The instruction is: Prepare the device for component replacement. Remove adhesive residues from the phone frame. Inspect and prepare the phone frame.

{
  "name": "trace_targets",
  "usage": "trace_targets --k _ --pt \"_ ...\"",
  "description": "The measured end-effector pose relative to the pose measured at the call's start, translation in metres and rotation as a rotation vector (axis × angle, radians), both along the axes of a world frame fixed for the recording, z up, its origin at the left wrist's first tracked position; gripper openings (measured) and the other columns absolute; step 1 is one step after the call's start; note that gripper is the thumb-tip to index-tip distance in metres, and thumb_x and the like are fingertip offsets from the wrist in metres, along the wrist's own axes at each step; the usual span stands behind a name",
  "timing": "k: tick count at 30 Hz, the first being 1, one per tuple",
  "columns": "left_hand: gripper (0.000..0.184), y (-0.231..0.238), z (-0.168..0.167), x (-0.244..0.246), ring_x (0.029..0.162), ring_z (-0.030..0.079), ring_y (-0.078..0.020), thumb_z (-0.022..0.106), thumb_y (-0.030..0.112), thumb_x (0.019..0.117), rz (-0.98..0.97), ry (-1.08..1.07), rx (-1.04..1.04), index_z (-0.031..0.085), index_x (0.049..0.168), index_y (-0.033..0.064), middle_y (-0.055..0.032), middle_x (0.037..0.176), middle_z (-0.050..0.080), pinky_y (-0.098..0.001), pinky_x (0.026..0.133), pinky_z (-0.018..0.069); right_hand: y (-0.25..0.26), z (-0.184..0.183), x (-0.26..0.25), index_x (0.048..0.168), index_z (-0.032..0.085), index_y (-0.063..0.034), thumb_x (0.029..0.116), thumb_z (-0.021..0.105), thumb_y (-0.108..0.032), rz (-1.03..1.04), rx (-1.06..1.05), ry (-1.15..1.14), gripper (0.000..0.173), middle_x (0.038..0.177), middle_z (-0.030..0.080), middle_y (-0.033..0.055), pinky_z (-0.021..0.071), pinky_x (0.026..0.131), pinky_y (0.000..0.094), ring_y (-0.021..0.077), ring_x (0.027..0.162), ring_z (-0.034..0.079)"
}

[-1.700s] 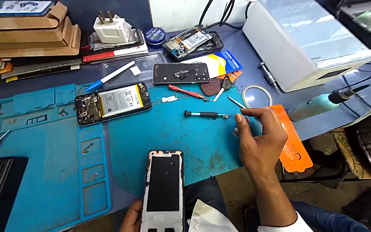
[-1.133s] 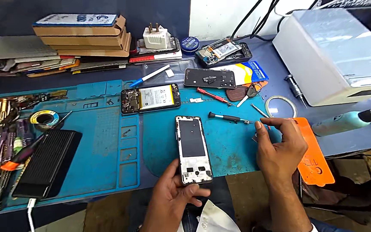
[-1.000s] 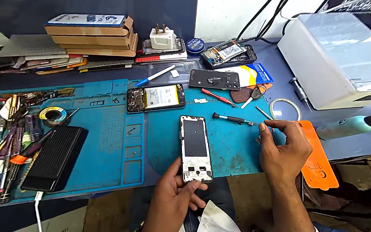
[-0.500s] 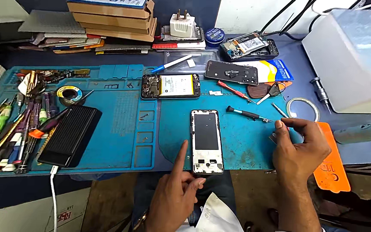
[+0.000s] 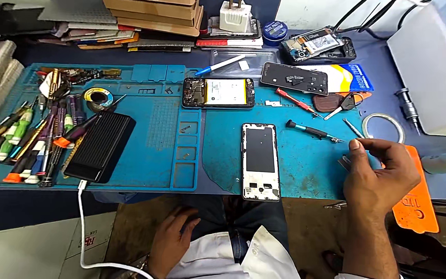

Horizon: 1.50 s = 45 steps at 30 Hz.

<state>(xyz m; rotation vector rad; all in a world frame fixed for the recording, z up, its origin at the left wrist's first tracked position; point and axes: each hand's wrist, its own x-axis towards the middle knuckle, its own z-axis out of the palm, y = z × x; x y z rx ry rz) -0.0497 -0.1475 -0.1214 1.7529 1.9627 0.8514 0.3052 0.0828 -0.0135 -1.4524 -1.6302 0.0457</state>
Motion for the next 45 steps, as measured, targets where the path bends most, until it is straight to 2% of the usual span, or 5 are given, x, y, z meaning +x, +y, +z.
trace_targets --k 3,23,28,37,45 --pt "0.051 -0.009 -0.028 0.004 0.141 0.048 -0.0295 0.056 0.051 0.0989 -0.108 0.155 -0.205 0.064 0.138 0.0191 -0.0072 0.148 0.055 -0.0498 0.116 0.0401 0.000 0.000 0.001 0.107 0.073 -0.0043 0.1011 0.066 -0.028 -0.001 -0.003 0.001 0.025 0.102 0.070 0.0105 0.0509 0.089 0.0331 0.0163 0.099 0.065" --pt "0.049 0.019 -0.029 0.032 0.153 0.030 -0.0337 0.053 0.049 0.1005 -0.197 0.301 -0.274 0.062 0.142 0.0250 -0.0052 0.163 0.041 -0.0657 0.121 0.0219 0.000 -0.002 -0.003 0.102 0.075 -0.0087 0.0999 0.065 -0.028 -0.037 -0.008 0.044 0.022 0.101 0.071 0.0071 0.0523 0.087 0.0375 0.0159 0.099 0.066" --pt "0.033 0.019 0.031 0.032 0.094 0.075 -0.0219 0.058 0.032 0.1047 -0.344 -0.101 -0.122 0.071 0.129 0.0138 -0.0075 0.109 0.076 -0.0445 0.084 0.0614 -0.002 -0.002 -0.004 0.102 0.074 -0.0060 0.0997 0.065 -0.027 -0.011 -0.005 0.046 0.023 0.100 0.071 0.0096 0.0524 0.087 0.0359 0.0165 0.097 0.066" --pt "0.020 0.052 0.080 0.007 0.081 0.068 -0.0047 0.060 0.029 0.1040 -0.118 -0.322 0.633 0.071 0.103 0.0121 0.0019 0.089 0.070 -0.0221 0.072 0.0601 -0.001 -0.002 0.002 0.103 0.072 0.0008 0.1017 0.063 -0.029 0.010 -0.045 0.041 0.031 0.101 0.068 0.0165 0.0515 0.090 0.0411 0.0243 0.098 0.065" --pt "0.052 -0.047 0.001 -0.001 0.134 0.055 -0.0306 0.056 0.043 0.1035 -0.110 -0.007 -0.267 0.061 0.139 0.0052 -0.0184 0.145 0.056 -0.0461 0.113 0.0444 0.000 -0.003 0.001 0.100 0.073 0.0001 0.1000 0.064 -0.027 -0.004 -0.009 0.037 0.028 0.097 0.070 0.0148 0.0508 0.087 0.0350 0.0189 0.095 0.065"
